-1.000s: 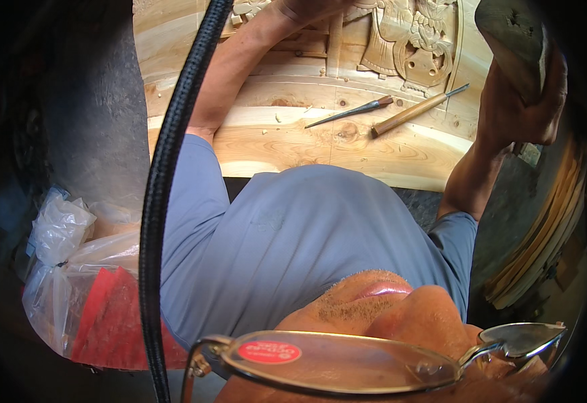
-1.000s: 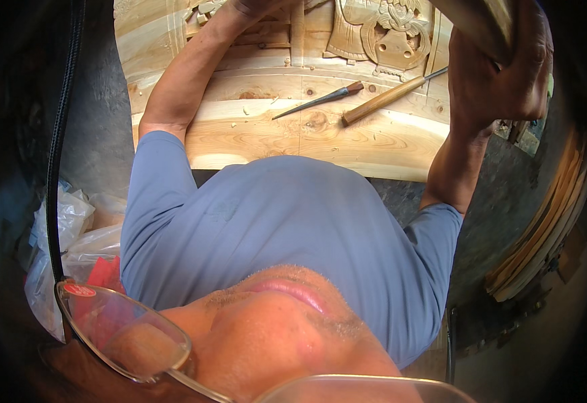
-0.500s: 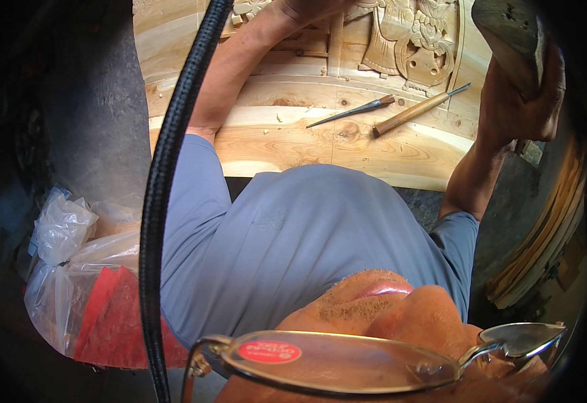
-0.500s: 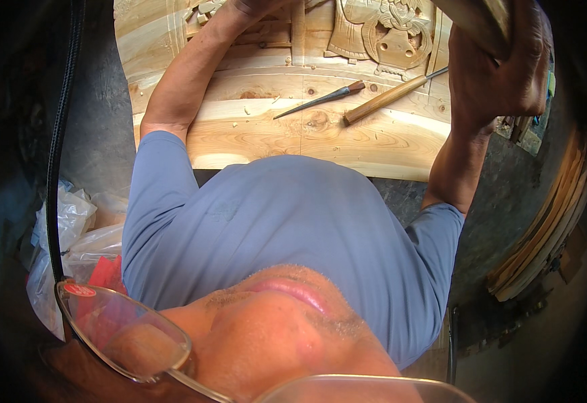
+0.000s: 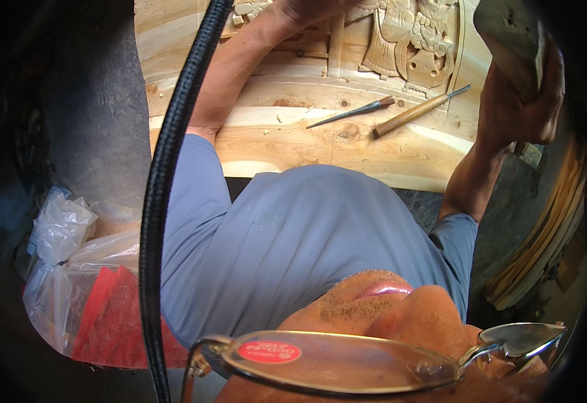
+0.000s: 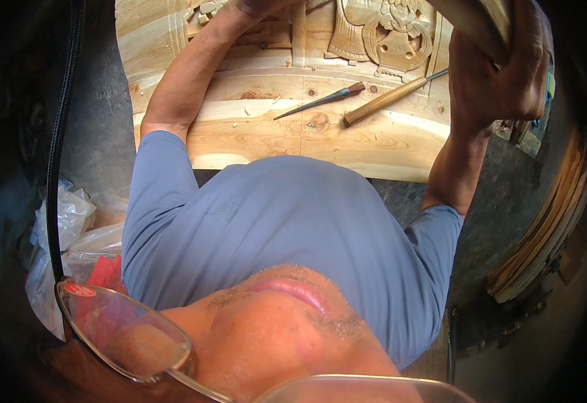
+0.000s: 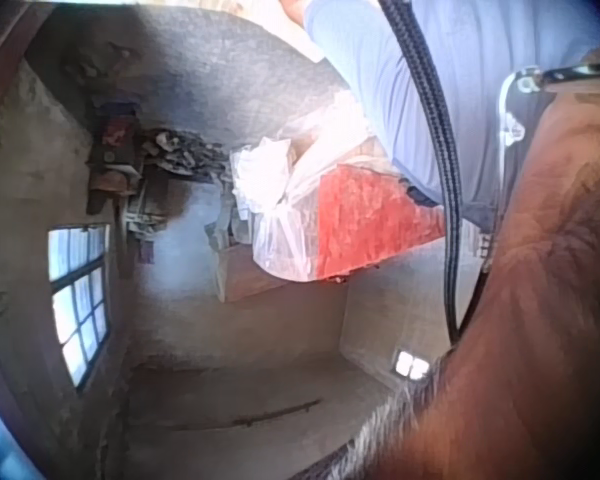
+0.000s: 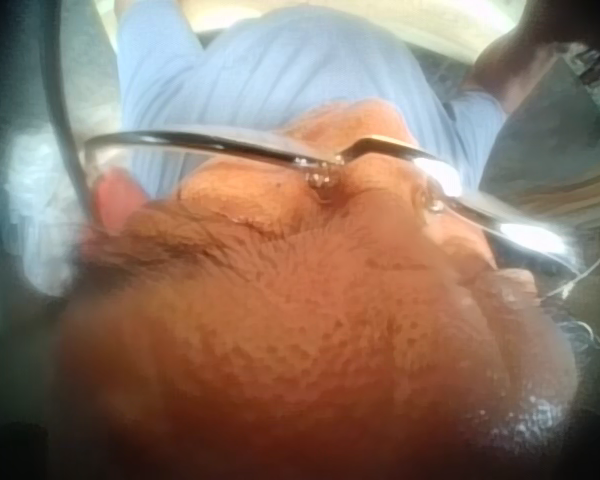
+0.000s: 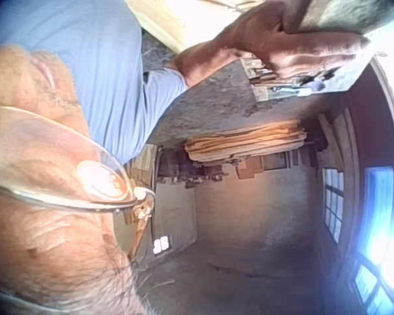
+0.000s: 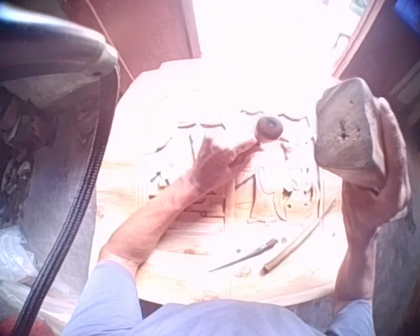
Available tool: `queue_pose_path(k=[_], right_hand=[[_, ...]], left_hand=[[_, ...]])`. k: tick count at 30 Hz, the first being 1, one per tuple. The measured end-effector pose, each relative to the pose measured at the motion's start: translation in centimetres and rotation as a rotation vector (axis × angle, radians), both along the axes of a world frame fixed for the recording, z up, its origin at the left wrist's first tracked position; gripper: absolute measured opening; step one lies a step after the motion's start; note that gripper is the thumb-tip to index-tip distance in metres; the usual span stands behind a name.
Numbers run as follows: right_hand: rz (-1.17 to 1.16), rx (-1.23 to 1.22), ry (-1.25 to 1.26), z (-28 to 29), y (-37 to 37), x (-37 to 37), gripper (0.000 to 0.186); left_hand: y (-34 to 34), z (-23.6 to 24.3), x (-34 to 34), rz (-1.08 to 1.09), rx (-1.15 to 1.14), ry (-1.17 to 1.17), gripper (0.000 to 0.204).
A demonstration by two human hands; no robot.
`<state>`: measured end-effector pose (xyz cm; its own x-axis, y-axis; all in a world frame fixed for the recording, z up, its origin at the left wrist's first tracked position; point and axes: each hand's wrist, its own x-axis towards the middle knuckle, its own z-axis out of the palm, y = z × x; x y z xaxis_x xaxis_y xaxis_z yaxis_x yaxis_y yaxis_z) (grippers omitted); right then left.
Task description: The person carves a relief design into a wooden panel using a chisel and a mallet. They use the chisel to shave off small wood pieces and strike the end of the tool with a wooden mallet to carve deeper into the wood.
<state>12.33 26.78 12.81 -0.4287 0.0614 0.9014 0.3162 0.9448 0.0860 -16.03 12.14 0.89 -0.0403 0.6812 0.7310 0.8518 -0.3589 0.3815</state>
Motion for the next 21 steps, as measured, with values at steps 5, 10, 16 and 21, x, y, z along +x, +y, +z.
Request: queue_pose_path(k=[5, 10, 16, 21], right_hand=[[0.179, -0.179, 0.144, -1.2, 0.2, 0.0, 0.061], [0.19, -0.422, 0.016, -2.7, -1.3, 1.7, 0.053], [-0.062, 0.147, -0.11, 2.3, -1.3, -1.3, 0.049], [-0.019, 0.049, -0.036, 1.7, 0.4, -0.3, 0.052]], left_hand=[[-0.3, 0.5, 0.0, -0.005, 0.003, 0.121, 0.029], [-0.6, 0.1, 0.2, 0.068, 0.074, 0.31, 0.037], [-0.3, -0.3, -0.1, 0.066, -0.323, 0.194, 0.036], [-0.6, -0.5, 0.1, 0.087, -0.218, 0.224, 0.032]])
